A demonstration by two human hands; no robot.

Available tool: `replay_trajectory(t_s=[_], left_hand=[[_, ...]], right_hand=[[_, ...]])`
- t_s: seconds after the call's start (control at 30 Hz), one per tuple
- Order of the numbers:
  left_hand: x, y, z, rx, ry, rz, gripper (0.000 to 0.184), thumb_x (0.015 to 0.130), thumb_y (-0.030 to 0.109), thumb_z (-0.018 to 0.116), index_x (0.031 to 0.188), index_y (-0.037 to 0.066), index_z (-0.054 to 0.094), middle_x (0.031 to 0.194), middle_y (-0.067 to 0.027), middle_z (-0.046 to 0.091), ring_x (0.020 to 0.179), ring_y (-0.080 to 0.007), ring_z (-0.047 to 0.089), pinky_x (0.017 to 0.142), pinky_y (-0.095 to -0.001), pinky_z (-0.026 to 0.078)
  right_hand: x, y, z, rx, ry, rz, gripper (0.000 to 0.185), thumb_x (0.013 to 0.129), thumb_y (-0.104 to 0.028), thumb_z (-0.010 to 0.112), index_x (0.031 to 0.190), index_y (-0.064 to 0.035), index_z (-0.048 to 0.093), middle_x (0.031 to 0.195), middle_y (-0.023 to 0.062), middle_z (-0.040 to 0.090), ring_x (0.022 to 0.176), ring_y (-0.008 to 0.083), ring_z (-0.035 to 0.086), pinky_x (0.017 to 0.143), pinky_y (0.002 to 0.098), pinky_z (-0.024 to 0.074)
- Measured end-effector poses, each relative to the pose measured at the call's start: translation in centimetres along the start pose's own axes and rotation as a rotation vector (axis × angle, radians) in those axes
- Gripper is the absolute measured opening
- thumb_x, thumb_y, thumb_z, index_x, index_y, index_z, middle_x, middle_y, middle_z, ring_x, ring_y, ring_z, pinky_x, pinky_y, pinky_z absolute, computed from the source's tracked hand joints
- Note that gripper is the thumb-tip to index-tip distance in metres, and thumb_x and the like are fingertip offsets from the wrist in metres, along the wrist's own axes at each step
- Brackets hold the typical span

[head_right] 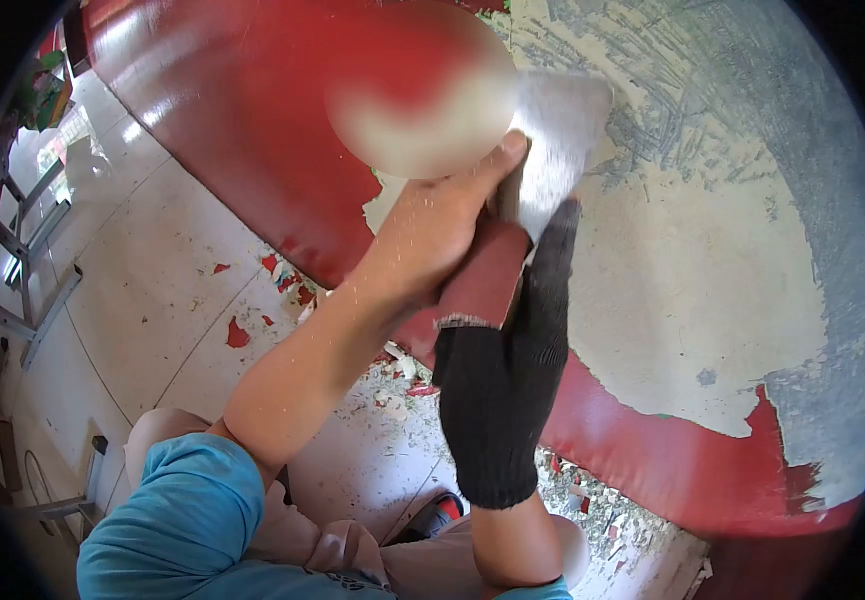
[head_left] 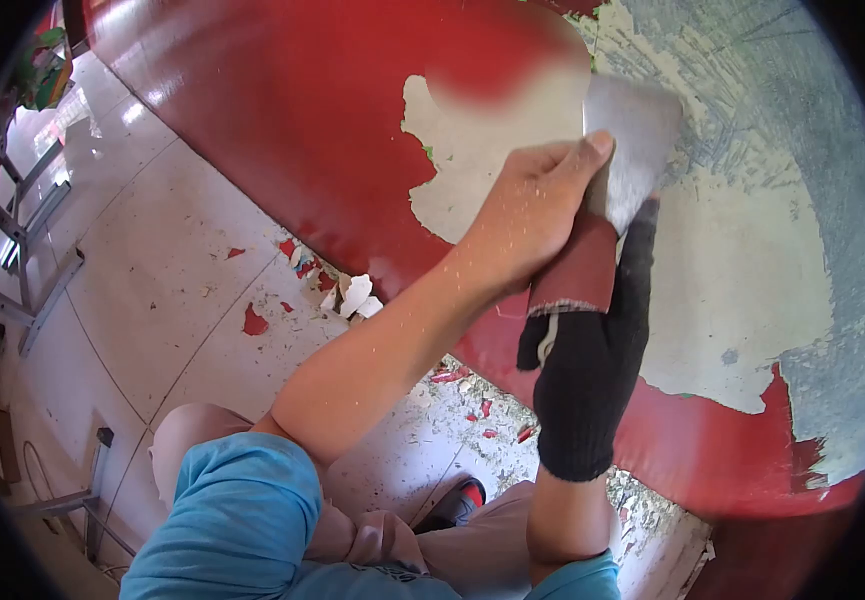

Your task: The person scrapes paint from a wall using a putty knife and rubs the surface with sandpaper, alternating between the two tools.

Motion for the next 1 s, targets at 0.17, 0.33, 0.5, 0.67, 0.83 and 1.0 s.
replay_trajectory(t_s=[0.17, 0.33, 0.5, 0.67, 0.83, 1.0], left_hand=[[0.2, 1.3, 0.0, 0.022, -0.015, -0.024, 0.044, 0.094, 0.036, 0.049, 0.081, -0.004, 0.059, 0.067, -0.0042, 0.056, 0.058, -0.0104, 0.052, 0.053, -0.0282, 0.046], [0.3, 1.0, 0.0, -0.006, 0.029, 0.123, 0.044, 0.094, 0.038, 0.05, 0.075, 0.0, 0.058, 0.065, 0.0004, 0.052, 0.059, -0.0069, 0.044, 0.056, -0.0246, 0.039], [1.0, 0.2, -0.2, 0.004, -0.013, -0.001, 0.043, 0.092, 0.041, 0.052, 0.089, 0.0, 0.062, 0.073, -0.0044, 0.061, 0.058, -0.0076, 0.052, 0.054, -0.024, 0.045], [0.2, -1.0, -0.2, -0.018, 0.04, 0.022, 0.044, 0.093, 0.042, 0.052, 0.092, 0.0, 0.063, 0.076, -0.0043, 0.061, 0.058, -0.0081, 0.052, 0.053, -0.0236, 0.044], [1.4, 0.6, -0.6, 0.012, 0.003, 0.007, 0.047, 0.092, 0.044, 0.051, 0.097, -0.001, 0.063, 0.081, -0.0048, 0.062, 0.066, -0.0075, 0.053, 0.062, -0.0235, 0.045], [-0.1, -0.4, -0.3, 0.012, 0.117, 0.046, 0.048, 0.094, 0.041, 0.049, 0.07, 0.0, 0.053, 0.065, 0.0021, 0.047, 0.061, -0.0059, 0.039, 0.055, -0.0239, 0.035]], right_hand=[[1.0, -1.2, 0.0, -0.054, 0.05, -0.202, 0.073, 0.074, 0.0, 0.038, 0.145, -0.0075, 0.022, 0.081, 0.0114, 0.059, 0.048, 0.0105, 0.049, 0.04, 0.0221, 0.0387], [1.0, -0.5, -0.9, -0.123, 0.06, -0.224, 0.068, 0.078, -0.005, 0.042, 0.144, -0.0018, 0.023, 0.09, 0.0119, 0.061, 0.055, 0.0094, 0.053, 0.043, 0.0207, 0.0395], [1.4, -0.3, -0.1, -0.011, -0.063, 0.024, 0.072, 0.072, 0.006, 0.049, 0.142, 0.0, 0.028, 0.107, 0.0088, 0.056, 0.077, 0.009, 0.056, 0.065, 0.0217, 0.0459], [0.8, 0.4, -1.5, -0.068, 0.001, -0.068, 0.064, 0.078, 0.0, 0.052, 0.139, 0.0001, 0.032, 0.103, 0.0091, 0.056, 0.069, 0.0091, 0.052, 0.058, 0.0229, 0.0453], [2.3, -1.3, -0.5, -0.183, -0.035, -0.006, 0.066, 0.078, -0.001, 0.053, 0.139, 0.0039, 0.029, 0.125, 0.015, 0.052, 0.107, 0.0181, 0.053, 0.09, 0.0284, 0.0422], [1.0, -0.9, -1.8, -0.277, 0.048, -0.091, 0.072, 0.072, 0.007, 0.048, 0.14, 0.0016, 0.029, 0.139, 0.0179, 0.04, 0.127, 0.0194, 0.04, 0.102, 0.0311, 0.033]])
Point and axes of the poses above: each hand's wrist, its own x-axis towards the middle knuckle, its own z-axis out of the palm, y = z × x, the point moved 10 cm from there along x, towards the middle knuckle
